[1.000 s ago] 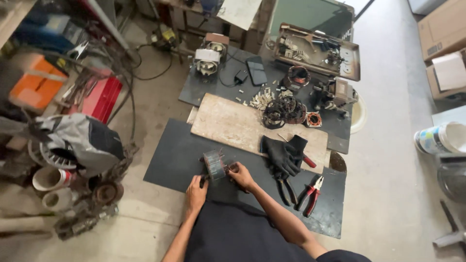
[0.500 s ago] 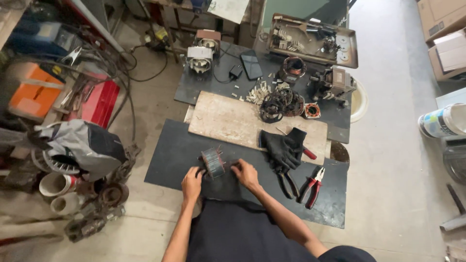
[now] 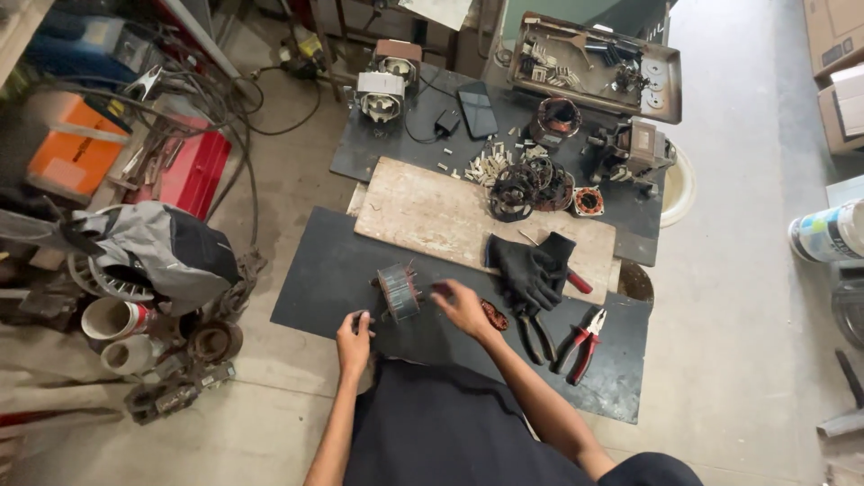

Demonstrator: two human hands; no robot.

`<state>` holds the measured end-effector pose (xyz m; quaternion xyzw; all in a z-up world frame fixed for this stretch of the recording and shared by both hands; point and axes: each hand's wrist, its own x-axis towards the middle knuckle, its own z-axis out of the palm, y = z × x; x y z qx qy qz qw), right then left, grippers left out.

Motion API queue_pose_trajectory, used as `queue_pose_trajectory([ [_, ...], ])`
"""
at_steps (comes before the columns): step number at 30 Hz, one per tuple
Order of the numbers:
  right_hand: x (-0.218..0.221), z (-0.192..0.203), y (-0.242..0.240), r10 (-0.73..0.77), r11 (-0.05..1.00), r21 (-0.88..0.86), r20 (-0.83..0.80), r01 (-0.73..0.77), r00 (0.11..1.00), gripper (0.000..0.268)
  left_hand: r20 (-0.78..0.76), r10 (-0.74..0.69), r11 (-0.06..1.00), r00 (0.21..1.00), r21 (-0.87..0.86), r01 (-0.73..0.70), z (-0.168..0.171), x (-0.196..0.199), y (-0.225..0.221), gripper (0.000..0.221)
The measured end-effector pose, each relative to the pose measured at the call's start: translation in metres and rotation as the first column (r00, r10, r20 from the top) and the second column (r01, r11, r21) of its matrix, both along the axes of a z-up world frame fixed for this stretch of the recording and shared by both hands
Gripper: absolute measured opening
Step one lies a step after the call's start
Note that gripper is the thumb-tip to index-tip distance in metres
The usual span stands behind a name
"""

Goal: Repairing electronic components by inspecting parts and manipulating wires with pliers.

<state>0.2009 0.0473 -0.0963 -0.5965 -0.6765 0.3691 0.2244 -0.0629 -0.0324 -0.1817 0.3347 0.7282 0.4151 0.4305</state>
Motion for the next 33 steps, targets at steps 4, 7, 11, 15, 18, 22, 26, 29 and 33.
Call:
queue_pose_trajectory([
  [4,-0.014,0.001,0.014,0.219,0.972,-0.027,-0.263,-0.234,0.940,0.026,-0.014,0.005,0.998,1.000,-0.059,-0.006,0.008,0.008,-0.013,0.029],
  [7,-0.010,0.004,0.015,0.198,0.978,-0.015,-0.231,-0.207,0.952,0.017,0.005,0.022,0.998,1.000,-0.061,-0.022,-0.007,0.008,-0.014,0.029],
  [11,0.002,-0.024,0.002,0.103,0.993,-0.034,-0.185,-0.111,0.977,0.021,0.047,0.051,0.997,0.998,-0.061,-0.048,-0.006,0.011,-0.017,0.028],
  [15,0.010,-0.084,-0.007,-0.235,0.953,-0.248,-0.242,0.175,0.941,0.024,0.080,0.035,0.999,0.996,-0.043,-0.032,-0.014,0.015,-0.016,0.026],
  [18,-0.001,-0.120,-0.005,-0.477,0.845,-0.453,-0.400,0.284,0.783,0.029,0.090,0.010,0.999,0.996,-0.047,-0.006,0.002,0.021,-0.014,0.030],
  [22,-0.018,-0.094,0.002,-0.421,0.865,-0.447,-0.406,0.226,0.811,0.024,0.087,-0.081,0.994,0.993,-0.065,0.086,0.026,0.024,-0.008,0.042],
  [26,-0.017,-0.120,0.012,-0.368,0.856,-0.504,-0.441,0.113,0.819,0.016,0.018,-0.134,0.989,0.991,-0.068,0.135,0.019,0.026,0.000,0.039],
  [29,-0.015,-0.114,0.012,-0.379,0.808,-0.588,-0.461,0.044,0.802,0.016,-0.178,-0.140,0.987,0.974,-0.107,0.122,0.030,0.028,-0.003,0.028],
  [33,-0.015,-0.113,0.014,-0.374,0.784,-0.620,-0.510,-0.029,0.775,0.020,-0.476,-0.170,0.985,0.863,-0.070,0.155,0.040,0.032,-0.009,0.016],
])
